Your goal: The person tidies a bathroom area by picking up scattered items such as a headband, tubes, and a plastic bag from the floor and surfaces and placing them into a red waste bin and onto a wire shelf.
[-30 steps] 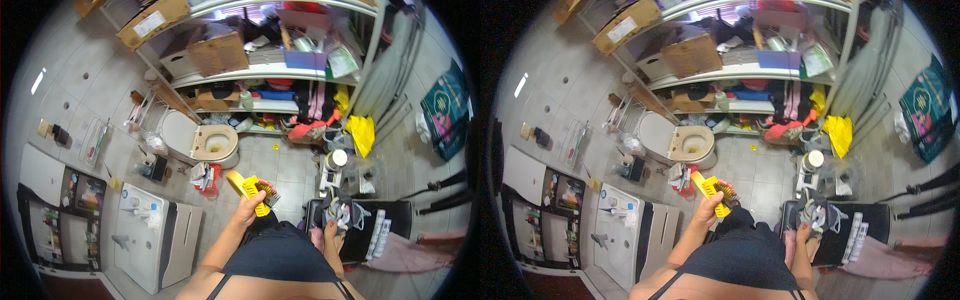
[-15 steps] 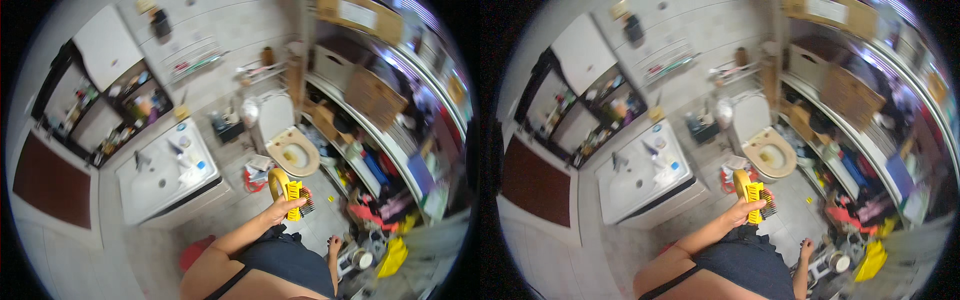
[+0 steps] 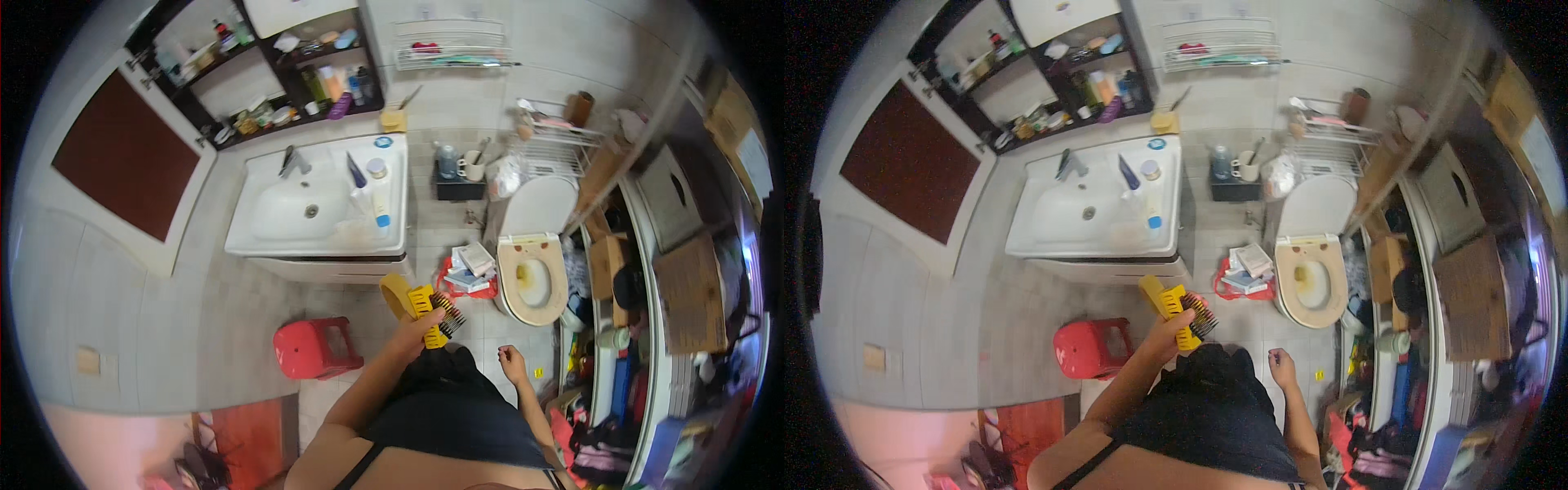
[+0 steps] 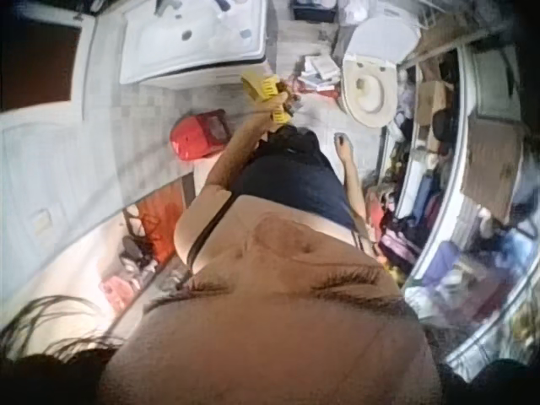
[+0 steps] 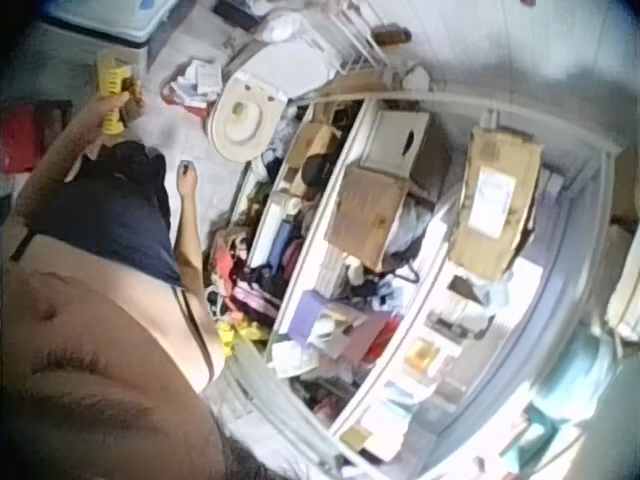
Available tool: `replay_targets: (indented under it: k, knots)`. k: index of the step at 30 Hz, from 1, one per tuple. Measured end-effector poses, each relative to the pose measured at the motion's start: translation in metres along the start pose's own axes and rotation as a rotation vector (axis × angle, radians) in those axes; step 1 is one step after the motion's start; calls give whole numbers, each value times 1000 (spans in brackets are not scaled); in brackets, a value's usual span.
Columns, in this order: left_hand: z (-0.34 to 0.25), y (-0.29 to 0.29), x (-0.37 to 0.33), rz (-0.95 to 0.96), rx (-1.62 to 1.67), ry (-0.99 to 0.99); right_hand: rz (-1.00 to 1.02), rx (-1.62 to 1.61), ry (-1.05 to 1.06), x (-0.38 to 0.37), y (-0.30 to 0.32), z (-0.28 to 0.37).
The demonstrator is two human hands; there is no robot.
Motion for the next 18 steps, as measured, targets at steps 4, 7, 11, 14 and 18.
replay_targets:
  k: [4,7,11,14,18]
  knots:
    - [-11,-4,5,-94,-61,-84,79,127,32,-24,43,18]
    - [-16,-17,10,-199,-59,-123,80,193,155,-42,62,20]
    - [-19,-23,18,-213,-80,-188,84,150,150,-74,61,16]
    - [-13,-4,27,-313,-56,-269,196,141,153,-96,46,31]
    - [-28,13,35,-418,-21,-341,355,154,200,-129,23,69]
Point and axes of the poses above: each hand's wrist, its own x-axis away from the middle knuckle, its own y-axis out of the back of the hand, z = x × y, the point moved 3 cm from there along -x, towards the middle knuckle, and after that the axes turned 14 degrees about z, right-handed, at the moved point
